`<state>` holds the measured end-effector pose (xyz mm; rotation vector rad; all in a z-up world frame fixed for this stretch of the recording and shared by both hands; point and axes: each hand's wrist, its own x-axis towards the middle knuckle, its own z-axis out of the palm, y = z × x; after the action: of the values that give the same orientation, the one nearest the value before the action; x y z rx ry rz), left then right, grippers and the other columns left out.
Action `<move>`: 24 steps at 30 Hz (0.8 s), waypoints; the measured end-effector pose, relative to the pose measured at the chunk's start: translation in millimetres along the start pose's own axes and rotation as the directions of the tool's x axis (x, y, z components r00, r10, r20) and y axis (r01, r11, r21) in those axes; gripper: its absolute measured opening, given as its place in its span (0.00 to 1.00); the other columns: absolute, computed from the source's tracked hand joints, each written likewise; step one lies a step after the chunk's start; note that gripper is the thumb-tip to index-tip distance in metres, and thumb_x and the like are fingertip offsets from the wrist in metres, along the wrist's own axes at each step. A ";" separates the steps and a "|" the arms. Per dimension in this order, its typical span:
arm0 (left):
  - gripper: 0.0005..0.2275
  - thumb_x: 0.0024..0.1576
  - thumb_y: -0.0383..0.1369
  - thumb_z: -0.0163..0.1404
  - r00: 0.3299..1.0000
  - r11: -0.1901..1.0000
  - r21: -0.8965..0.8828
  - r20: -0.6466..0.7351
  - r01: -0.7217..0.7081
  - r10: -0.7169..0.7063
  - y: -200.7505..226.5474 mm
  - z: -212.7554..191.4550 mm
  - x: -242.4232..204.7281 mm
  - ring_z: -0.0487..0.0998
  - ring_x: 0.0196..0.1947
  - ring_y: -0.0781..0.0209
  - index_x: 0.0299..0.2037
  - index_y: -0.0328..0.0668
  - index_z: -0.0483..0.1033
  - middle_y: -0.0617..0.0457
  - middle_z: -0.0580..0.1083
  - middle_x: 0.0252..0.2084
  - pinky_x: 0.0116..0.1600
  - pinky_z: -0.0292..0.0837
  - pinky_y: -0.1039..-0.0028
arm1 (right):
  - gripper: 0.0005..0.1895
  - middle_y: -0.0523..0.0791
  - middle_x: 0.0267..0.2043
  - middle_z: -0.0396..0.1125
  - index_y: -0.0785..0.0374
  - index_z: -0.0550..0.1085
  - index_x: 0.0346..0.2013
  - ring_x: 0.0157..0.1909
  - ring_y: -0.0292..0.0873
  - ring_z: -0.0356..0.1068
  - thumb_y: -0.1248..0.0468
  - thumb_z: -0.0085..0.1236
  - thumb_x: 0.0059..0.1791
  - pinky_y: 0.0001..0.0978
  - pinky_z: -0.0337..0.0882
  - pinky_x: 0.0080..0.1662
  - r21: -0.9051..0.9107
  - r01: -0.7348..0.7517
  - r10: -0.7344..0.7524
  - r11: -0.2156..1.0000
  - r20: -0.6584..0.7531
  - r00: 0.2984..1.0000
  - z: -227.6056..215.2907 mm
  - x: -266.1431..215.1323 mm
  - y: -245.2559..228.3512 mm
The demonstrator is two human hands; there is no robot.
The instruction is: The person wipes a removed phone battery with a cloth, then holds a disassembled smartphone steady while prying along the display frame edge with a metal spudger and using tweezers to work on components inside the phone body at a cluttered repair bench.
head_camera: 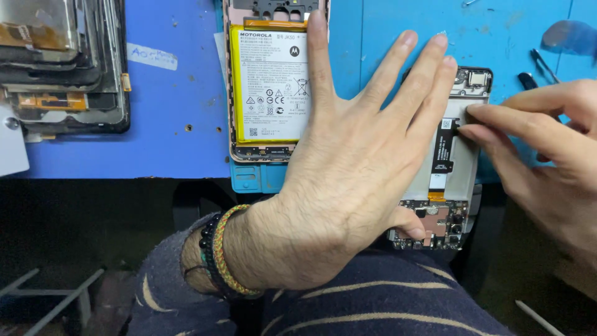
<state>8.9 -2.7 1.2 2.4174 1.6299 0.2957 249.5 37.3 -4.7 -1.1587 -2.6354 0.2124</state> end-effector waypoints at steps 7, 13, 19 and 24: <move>0.64 0.27 0.70 0.57 0.999 0.997 -0.070 0.010 -0.030 0.031 -5.3 -2.6 0.4 0.49 0.78 0.47 0.73 0.31 0.55 0.43 0.54 0.76 0.70 0.25 0.19 | 0.14 0.50 0.44 0.68 0.67 0.81 0.46 0.38 0.39 0.68 0.74 0.72 0.47 0.28 0.67 0.38 0.087 -0.154 0.145 0.984 0.098 0.985 -8.5 21.8 -9.3; 0.64 0.27 0.70 0.56 0.999 0.997 -0.068 0.022 -0.027 0.029 -3.3 -0.9 1.9 0.49 0.78 0.47 0.73 0.31 0.54 0.43 0.54 0.76 0.70 0.23 0.19 | 0.13 0.48 0.42 0.68 0.66 0.80 0.50 0.37 0.37 0.67 0.75 0.67 0.50 0.26 0.69 0.39 0.103 -0.079 0.070 0.992 0.091 0.993 -1.4 16.0 8.4; 0.64 0.28 0.69 0.56 0.999 0.996 -0.080 0.022 -0.028 0.030 -2.7 -3.2 1.4 0.49 0.78 0.46 0.73 0.30 0.54 0.42 0.53 0.76 0.70 0.24 0.19 | 0.14 0.51 0.43 0.70 0.69 0.79 0.45 0.38 0.46 0.69 0.76 0.72 0.47 0.35 0.70 0.40 -0.187 0.135 -0.121 0.973 0.084 0.989 -15.4 28.9 -21.1; 0.63 0.29 0.69 0.57 0.999 0.996 -0.088 0.017 -0.030 0.031 -3.4 -4.8 1.2 0.49 0.78 0.46 0.73 0.30 0.54 0.42 0.54 0.76 0.70 0.24 0.20 | 0.12 0.49 0.43 0.69 0.67 0.76 0.54 0.36 0.40 0.69 0.74 0.63 0.56 0.29 0.67 0.36 0.061 -0.147 0.142 0.987 0.075 0.987 7.9 -6.6 23.9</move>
<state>4.9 -0.1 4.9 2.3746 1.5404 0.3410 268.2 48.2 -19.0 -1.3446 -2.5834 0.3712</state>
